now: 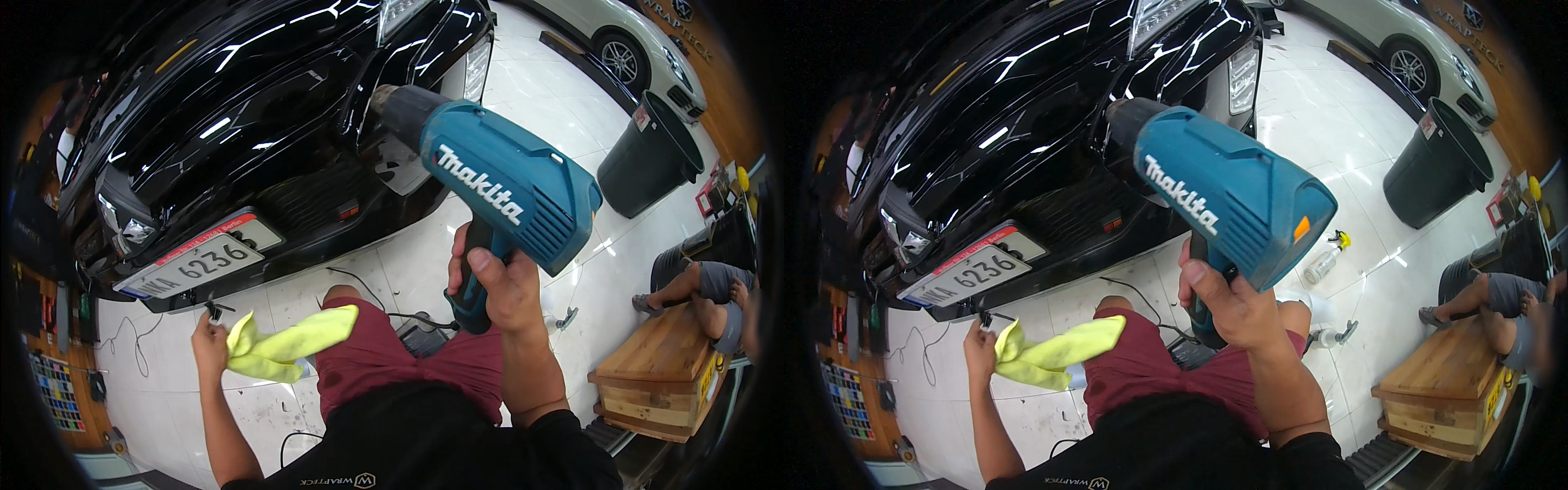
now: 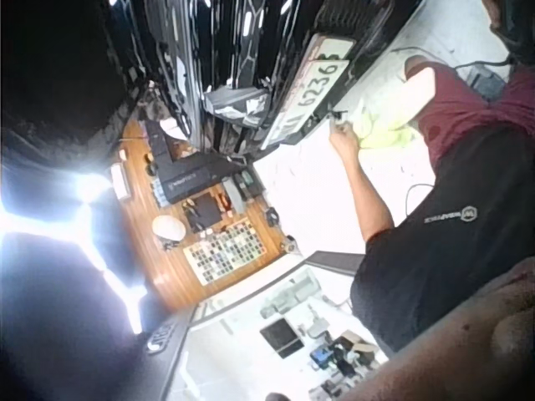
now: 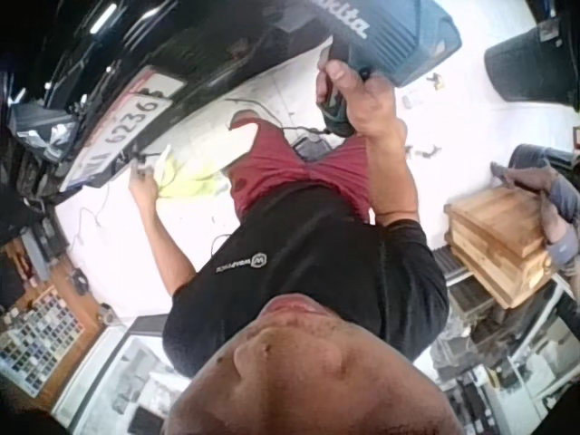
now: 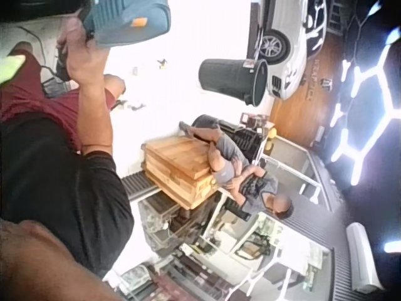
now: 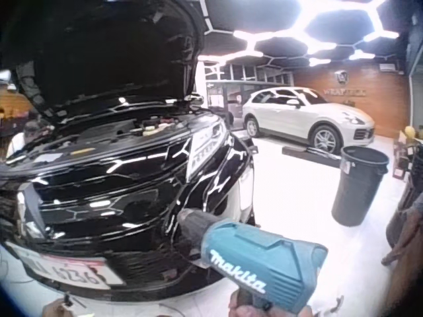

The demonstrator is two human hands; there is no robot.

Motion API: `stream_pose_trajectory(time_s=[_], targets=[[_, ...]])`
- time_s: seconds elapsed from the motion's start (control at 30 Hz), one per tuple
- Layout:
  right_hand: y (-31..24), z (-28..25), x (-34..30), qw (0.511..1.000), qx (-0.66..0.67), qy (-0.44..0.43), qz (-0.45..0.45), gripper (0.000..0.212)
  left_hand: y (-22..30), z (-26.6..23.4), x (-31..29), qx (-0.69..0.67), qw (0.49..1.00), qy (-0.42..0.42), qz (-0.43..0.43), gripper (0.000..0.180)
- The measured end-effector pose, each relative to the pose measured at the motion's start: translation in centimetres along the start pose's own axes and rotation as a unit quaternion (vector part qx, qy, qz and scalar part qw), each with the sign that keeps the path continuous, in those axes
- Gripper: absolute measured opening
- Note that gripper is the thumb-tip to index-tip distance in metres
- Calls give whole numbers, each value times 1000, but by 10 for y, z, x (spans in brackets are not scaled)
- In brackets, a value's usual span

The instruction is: The person applies a transparent protective film to the front bumper of a black car. They use a squeegee to smooth the film, a knife to trim edges, and a heat gun to conform the material. The person wipes the surface with a cloth and continues trimming and smoothing the film around the bumper contours.

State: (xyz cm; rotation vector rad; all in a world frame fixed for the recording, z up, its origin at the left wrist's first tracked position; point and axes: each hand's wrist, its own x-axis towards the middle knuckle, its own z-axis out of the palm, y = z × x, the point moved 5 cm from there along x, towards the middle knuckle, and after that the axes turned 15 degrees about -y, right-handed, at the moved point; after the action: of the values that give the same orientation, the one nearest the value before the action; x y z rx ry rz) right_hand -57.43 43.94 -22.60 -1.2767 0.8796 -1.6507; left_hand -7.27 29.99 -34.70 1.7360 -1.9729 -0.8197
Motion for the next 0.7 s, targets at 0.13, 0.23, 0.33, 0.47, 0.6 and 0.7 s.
stream_pose_trajectory(time_s=[0.13, 0.23, 0.33, 0.47, 0.6, 0.7], targets=[[-2, 4, 6, 1000, 16, 0, 1, 18, -92, -41, -28, 150, 982, 2, -112, 30], [0, -6, 4, 1000, 17, -1, 0, 18, -138, -40, -43, 257, 946, -31, -198, 27], [5, -14, -7, 999, 47, 6, 28, 22, -159, -36, -57, 291, 920, -28, -262, 23], [19, -49, -26, 993, 99, 62, -8, 37, -186, -32, -70, 323, 908, -8, -267, 22], [37, -61, -32, 988, 156, -10, -12, 56, -177, -43, -59, 331, 871, -83, -353, 30], [26, -45, -20, 995, 103, -3, -16, 62, -159, -60, -58, 348, 879, -55, -321, 29]])
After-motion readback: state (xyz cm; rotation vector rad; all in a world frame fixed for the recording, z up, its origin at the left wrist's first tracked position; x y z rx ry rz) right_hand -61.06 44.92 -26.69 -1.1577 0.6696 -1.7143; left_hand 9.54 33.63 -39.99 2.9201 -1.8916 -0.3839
